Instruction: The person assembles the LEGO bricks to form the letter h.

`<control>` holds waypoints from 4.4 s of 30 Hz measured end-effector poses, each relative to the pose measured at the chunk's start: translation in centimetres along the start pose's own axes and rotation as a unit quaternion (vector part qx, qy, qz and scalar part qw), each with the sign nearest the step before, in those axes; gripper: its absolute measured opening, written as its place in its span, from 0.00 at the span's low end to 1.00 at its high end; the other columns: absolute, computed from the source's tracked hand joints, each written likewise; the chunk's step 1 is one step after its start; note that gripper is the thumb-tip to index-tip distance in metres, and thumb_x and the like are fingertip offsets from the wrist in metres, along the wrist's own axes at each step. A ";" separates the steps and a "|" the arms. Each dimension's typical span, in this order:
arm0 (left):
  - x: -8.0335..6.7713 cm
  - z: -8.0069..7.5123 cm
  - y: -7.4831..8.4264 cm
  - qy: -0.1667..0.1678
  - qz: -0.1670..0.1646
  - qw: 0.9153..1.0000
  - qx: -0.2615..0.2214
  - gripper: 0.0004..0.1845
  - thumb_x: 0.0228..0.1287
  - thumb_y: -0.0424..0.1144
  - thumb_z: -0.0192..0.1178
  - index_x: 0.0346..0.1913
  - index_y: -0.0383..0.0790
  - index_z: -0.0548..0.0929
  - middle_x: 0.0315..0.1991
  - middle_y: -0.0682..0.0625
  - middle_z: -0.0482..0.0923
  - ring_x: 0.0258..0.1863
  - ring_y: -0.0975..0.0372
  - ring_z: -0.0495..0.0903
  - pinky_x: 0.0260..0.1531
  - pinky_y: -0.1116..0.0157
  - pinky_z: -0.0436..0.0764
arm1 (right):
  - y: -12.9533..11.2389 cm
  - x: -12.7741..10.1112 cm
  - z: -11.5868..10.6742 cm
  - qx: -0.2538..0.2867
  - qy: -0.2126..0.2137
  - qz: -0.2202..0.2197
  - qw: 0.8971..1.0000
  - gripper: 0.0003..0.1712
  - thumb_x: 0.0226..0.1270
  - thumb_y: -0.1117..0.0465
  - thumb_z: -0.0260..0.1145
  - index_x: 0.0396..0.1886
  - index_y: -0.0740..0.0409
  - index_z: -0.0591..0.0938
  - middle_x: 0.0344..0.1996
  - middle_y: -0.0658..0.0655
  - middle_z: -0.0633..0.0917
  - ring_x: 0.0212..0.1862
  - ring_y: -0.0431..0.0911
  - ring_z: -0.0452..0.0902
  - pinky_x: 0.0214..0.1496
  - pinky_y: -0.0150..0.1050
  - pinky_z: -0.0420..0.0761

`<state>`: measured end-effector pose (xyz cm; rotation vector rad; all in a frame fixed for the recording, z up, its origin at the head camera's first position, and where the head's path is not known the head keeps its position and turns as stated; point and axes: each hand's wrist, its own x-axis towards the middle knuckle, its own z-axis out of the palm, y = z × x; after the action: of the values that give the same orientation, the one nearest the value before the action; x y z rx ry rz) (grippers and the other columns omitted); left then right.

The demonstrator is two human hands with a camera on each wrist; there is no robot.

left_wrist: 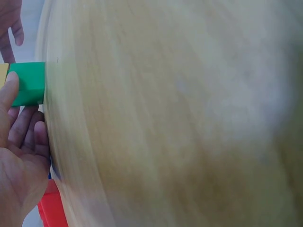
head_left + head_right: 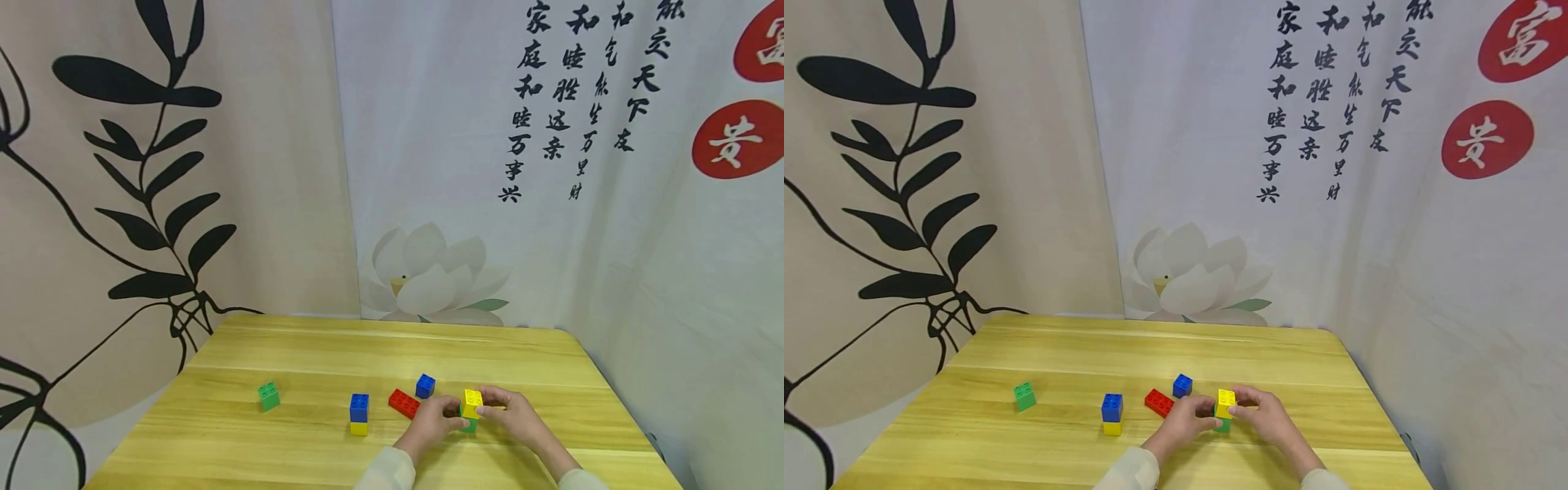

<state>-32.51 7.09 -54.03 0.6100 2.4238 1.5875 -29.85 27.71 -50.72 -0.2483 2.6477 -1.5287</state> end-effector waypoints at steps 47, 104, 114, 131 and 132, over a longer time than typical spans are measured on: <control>0.4 0.3 0.1 0.010 -0.006 1.000 0.022 0.15 0.56 0.37 0.72 0.46 0.42 0.84 0.38 0.55 0.85 0.37 0.68 0.80 0.41 0.64 0.83 | -0.1 0.3 0.0 -0.056 -0.011 -0.018 0.998 0.25 0.66 0.49 0.67 0.59 0.56 0.80 0.50 0.58 0.86 0.51 0.49 0.80 0.50 0.48 0.82; -0.7 -2.2 2.2 -0.002 -0.026 0.999 0.018 0.18 0.59 0.35 0.69 0.52 0.38 0.84 0.47 0.44 0.85 0.44 0.59 0.82 0.44 0.57 0.84 | -0.7 0.3 0.6 -0.055 0.023 -0.007 0.998 0.23 0.61 0.52 0.72 0.53 0.59 0.82 0.45 0.55 0.87 0.49 0.47 0.80 0.51 0.47 0.82; -1.0 -2.9 3.7 0.002 -0.006 0.999 0.038 0.20 0.59 0.34 0.69 0.55 0.36 0.82 0.49 0.42 0.84 0.46 0.55 0.82 0.45 0.57 0.84 | -0.5 0.2 0.8 -0.028 0.017 -0.008 0.999 0.31 0.61 0.55 0.72 0.61 0.64 0.77 0.47 0.56 0.85 0.50 0.47 0.80 0.52 0.46 0.82; -0.2 -5.7 5.7 0.012 0.023 0.998 0.055 0.20 0.63 0.39 0.66 0.58 0.43 0.80 0.55 0.44 0.81 0.53 0.51 0.80 0.49 0.55 0.84 | -2.2 0.1 -0.4 -0.034 0.067 0.017 0.997 0.30 0.65 0.49 0.68 0.64 0.55 0.76 0.59 0.62 0.80 0.58 0.52 0.76 0.55 0.47 0.82; -0.2 -6.0 5.9 0.014 0.024 0.998 0.056 0.21 0.63 0.40 0.67 0.59 0.43 0.80 0.55 0.44 0.81 0.53 0.51 0.80 0.49 0.55 0.84 | -2.4 0.1 -0.5 -0.037 0.074 0.019 0.996 0.29 0.66 0.50 0.68 0.63 0.55 0.77 0.59 0.61 0.81 0.58 0.52 0.77 0.55 0.47 0.82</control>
<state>-33.16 4.09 -46.25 0.6733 2.5517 1.4950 -29.81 26.94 -48.44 -0.0911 2.8083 -1.4952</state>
